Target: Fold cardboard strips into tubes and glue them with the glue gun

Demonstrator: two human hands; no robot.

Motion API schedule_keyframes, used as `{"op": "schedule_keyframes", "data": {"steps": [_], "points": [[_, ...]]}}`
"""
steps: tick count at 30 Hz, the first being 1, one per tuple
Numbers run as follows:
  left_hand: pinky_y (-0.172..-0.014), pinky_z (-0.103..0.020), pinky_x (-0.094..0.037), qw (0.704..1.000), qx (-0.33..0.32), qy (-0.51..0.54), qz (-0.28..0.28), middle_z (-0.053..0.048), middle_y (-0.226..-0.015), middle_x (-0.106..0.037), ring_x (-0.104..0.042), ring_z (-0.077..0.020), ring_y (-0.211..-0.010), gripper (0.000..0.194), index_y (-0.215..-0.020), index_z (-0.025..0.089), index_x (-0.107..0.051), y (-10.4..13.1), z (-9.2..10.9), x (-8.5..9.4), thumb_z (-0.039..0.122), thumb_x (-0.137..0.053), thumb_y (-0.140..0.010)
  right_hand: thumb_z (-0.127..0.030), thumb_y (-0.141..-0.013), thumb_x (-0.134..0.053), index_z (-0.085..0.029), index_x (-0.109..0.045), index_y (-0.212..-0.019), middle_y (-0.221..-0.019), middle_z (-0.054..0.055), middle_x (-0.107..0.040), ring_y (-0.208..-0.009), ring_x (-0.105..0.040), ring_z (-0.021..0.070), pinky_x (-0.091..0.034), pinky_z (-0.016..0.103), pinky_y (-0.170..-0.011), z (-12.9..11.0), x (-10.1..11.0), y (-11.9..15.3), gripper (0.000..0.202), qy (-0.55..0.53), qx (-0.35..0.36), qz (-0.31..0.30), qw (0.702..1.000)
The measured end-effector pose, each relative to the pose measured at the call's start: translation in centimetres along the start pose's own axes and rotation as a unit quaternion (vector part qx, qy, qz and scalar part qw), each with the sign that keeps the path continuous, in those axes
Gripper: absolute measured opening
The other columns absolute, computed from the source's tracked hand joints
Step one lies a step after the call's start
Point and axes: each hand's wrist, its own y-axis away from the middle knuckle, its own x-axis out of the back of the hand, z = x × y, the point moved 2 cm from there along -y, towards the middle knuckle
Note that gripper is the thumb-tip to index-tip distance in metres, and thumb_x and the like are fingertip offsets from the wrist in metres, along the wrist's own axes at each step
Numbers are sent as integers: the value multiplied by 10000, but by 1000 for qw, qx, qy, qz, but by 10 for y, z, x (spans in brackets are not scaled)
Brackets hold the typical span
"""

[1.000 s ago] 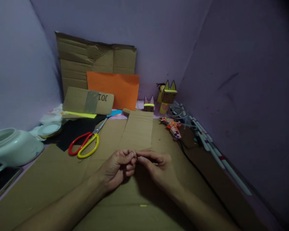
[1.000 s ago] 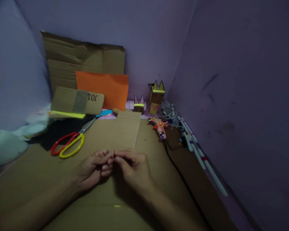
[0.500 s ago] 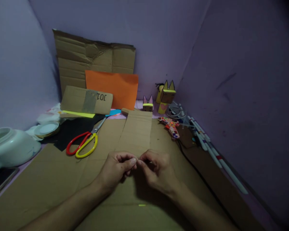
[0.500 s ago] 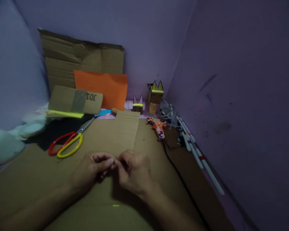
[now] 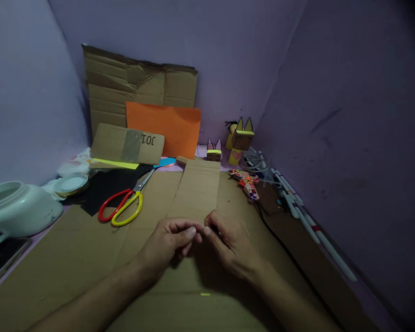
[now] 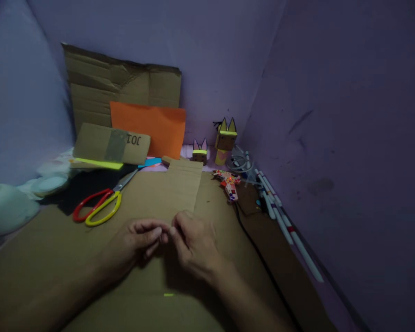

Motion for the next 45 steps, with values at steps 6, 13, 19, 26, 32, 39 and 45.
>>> {"op": "schedule_keyframes", "data": {"steps": [6,13,19,26,32,39,45], "points": [[-415,-171,-233,997,11,81,-2,-24,-612,-629,-391,-22,-395,254,-759,124,-743,0,4,-3,326,-752,-606,-287,-900,-330,-200,-430,-740,-664,-8,-464,-596,-430,138,-277,260,-558,-4,1,-3,208,-24,-19,6,1000],[-389,-159,-252,982,-31,165,82,-10,-595,-627,-387,-25,-381,185,-758,133,-709,-1,10,7,217,-739,-596,-267,-883,-323,-220,-373,-734,-649,-30,-413,-584,-394,129,-295,255,-555,-6,-5,-3,165,-79,-10,-13,997],[-360,-145,-242,980,-41,165,101,13,-580,-592,-384,-20,-374,193,-752,122,-673,-11,17,26,183,-741,-582,-267,-914,-287,-225,-353,-708,-610,-52,-363,-549,-367,110,-297,234,-523,1,-1,-1,220,-140,-34,-5,990],[-409,-156,-303,992,-43,86,79,17,-521,-595,-422,-40,-405,238,-717,125,-674,6,8,3,235,-798,-546,-322,-881,-445,-199,-464,-705,-599,-50,-427,-555,-392,98,-310,219,-523,-2,-11,-1,216,-191,-33,6,981],[-513,-224,-394,962,-152,-170,149,-13,-543,-595,-505,-125,-532,167,-582,136,-645,14,13,-9,292,-663,-640,-359,-858,-483,-194,-448,-649,-579,-42,-445,-544,-399,98,-325,208,-493,-6,-24,1,269,-231,-75,47,969],[-483,-226,-299,941,-188,-226,166,37,-480,-434,-377,-103,-485,225,-528,173,-556,9,12,-9,298,-560,-716,-337,-898,-421,-191,-465,-701,-616,-33,-458,-574,-414,103,-357,223,-527,-11,-36,4,249,-251,-83,52,963],[-429,-214,-271,958,-145,-202,144,55,-447,-381,-332,-95,-437,259,-539,190,-465,4,7,-9,315,-498,-763,-308,-907,-421,-196,-499,-721,-619,-34,-474,-572,-430,103,-362,223,-537,-14,-34,3,231,-261,-69,32,962]]}}
